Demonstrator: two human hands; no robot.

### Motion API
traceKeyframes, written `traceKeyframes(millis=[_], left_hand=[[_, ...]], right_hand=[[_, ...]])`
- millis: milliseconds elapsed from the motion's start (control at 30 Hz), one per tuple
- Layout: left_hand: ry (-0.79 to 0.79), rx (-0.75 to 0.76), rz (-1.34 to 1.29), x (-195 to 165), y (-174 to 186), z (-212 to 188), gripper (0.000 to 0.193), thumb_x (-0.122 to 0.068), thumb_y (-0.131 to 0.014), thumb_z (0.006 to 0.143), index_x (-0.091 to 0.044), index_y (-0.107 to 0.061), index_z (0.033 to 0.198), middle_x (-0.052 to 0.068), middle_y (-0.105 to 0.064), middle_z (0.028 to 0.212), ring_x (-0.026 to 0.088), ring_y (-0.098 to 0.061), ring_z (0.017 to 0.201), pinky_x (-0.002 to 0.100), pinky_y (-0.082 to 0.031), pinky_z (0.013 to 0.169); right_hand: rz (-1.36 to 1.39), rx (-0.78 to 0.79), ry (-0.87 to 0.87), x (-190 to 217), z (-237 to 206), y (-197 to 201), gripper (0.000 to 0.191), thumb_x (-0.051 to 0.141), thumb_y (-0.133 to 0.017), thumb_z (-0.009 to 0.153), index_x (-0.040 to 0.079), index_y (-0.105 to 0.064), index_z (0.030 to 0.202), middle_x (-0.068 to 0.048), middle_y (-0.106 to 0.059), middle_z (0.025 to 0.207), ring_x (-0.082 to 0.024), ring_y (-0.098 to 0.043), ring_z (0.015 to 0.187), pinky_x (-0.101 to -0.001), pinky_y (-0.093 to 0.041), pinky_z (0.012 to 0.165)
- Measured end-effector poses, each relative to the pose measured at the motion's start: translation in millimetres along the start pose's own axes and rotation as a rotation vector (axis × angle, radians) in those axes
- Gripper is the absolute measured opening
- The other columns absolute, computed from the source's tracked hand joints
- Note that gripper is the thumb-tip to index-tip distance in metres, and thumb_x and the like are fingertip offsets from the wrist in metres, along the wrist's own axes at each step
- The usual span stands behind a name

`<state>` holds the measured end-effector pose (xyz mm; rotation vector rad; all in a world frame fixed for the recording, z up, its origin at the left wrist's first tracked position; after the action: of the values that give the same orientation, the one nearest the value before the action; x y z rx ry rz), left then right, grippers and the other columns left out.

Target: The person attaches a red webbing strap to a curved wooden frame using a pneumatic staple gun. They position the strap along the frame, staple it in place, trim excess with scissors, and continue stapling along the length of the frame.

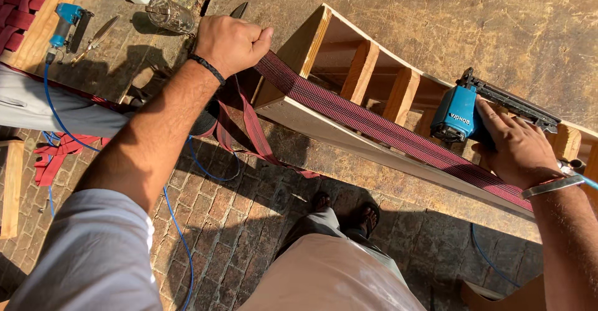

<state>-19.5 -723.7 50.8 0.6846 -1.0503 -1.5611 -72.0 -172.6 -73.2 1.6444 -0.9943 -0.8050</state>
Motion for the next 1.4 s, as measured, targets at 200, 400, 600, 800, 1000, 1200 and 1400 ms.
traceKeyframes(millis=[200, 400, 600, 800, 1000, 1200, 1400], left_hand=[[0.071, 0.142, -0.394, -16, -80, 22, 0.03, -0.028, -0.053, 0.115, -0.012, -0.057, 0.14, 0.008, -0.063, 0.061, 0.02, -0.057, 0.046, 0.042, -0.051, 0.05], [-0.041, 0.023, -0.831, -27, -128, 27, 0.088, -0.025, -0.065, 0.093, -0.001, -0.015, 0.161, 0.023, -0.069, 0.079, 0.03, -0.058, 0.047, 0.042, -0.05, 0.047], [0.035, 0.09, -0.869, -41, -159, 6, 0.111, -0.006, -0.056, 0.068, -0.002, -0.01, 0.169, 0.027, -0.043, 0.061, 0.035, -0.044, 0.051, 0.045, -0.043, 0.051], [-0.026, 0.066, -1.101, -54, -165, -7, 0.088, -0.016, -0.06, 0.093, 0.004, -0.011, 0.162, 0.013, -0.054, 0.055, 0.029, -0.056, 0.045, 0.042, -0.044, 0.044], [-0.146, -0.362, -1.25, -53, -124, -7, 0.084, -0.017, -0.058, 0.101, -0.003, -0.006, 0.165, 0.036, -0.068, 0.12, 0.036, -0.075, 0.082, 0.041, -0.065, 0.072], [0.029, 0.221, -1.001, -44, -101, -3, 0.087, -0.032, -0.058, 0.089, -0.002, -0.018, 0.16, 0.021, -0.073, 0.073, 0.038, -0.071, 0.059, 0.05, -0.057, 0.05], [0.008, 0.161, -1.082, -43, -93, 1, 0.086, -0.03, -0.055, 0.089, 0.0, -0.017, 0.161, 0.017, -0.074, 0.072, 0.032, -0.072, 0.057, 0.044, -0.058, 0.048]], right_hand=[[0.065, 0.039, -0.032, 0, -6, 4, 0.104, 0.045, -0.071, 0.088, 0.035, -0.012, 0.173, -0.008, -0.054, 0.151, -0.029, -0.05, 0.143, -0.046, -0.039, 0.122], [-0.236, 0.04, -0.038, 11, -19, 47, 0.093, 0.022, -0.074, 0.089, 0.035, -0.027, 0.168, -0.004, -0.066, 0.131, -0.022, -0.067, 0.119, -0.0346, -0.062, 0.091], [-0.314, 0.111, -0.138, 91, -65, 149, 0.092, 0.03, -0.08, 0.081, 0.016, -0.039, 0.162, -0.004, -0.074, 0.101, -0.015, -0.076, 0.08, -0.029, -0.063, 0.072], [0.295, 0.249, -0.536, 274, -134, 220, 0.06, 0.032, -0.086, 0.074, 0.023, -0.066, 0.129, 0.0, -0.077, 0.082, -0.012, -0.076, 0.07, -0.0326, -0.061, 0.071], [0.058, 0.409, -0.501, 389, -108, 273, 0.06, 0.033, -0.086, 0.07, 0.03, -0.069, 0.127, 0.004, -0.079, 0.078, -0.01, -0.078, 0.069, -0.0319, -0.065, 0.07], [-0.074, 0.494, -0.533, 390, -61, 285, 0.036, 0.034, -0.079, 0.082, 0.029, -0.072, 0.117, 0.005, -0.075, 0.069, -0.01, -0.073, 0.064, -0.0292, -0.063, 0.067], [-0.305, 0.677, -0.565, 410, -50, 283, 0.02, 0.034, -0.07, 0.09, 0.026, -0.068, 0.108, 0.007, -0.071, 0.068, -0.004, -0.071, 0.058, -0.0221, -0.062, 0.062]])
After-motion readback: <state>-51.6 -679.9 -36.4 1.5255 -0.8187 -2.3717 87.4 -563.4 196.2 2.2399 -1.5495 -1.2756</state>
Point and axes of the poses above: each hand's wrist, its own z-axis towards the middle knuckle, its own y-axis out of the back of the hand, x = y × z, the point moved 3 cm from there along z, towards the middle knuckle
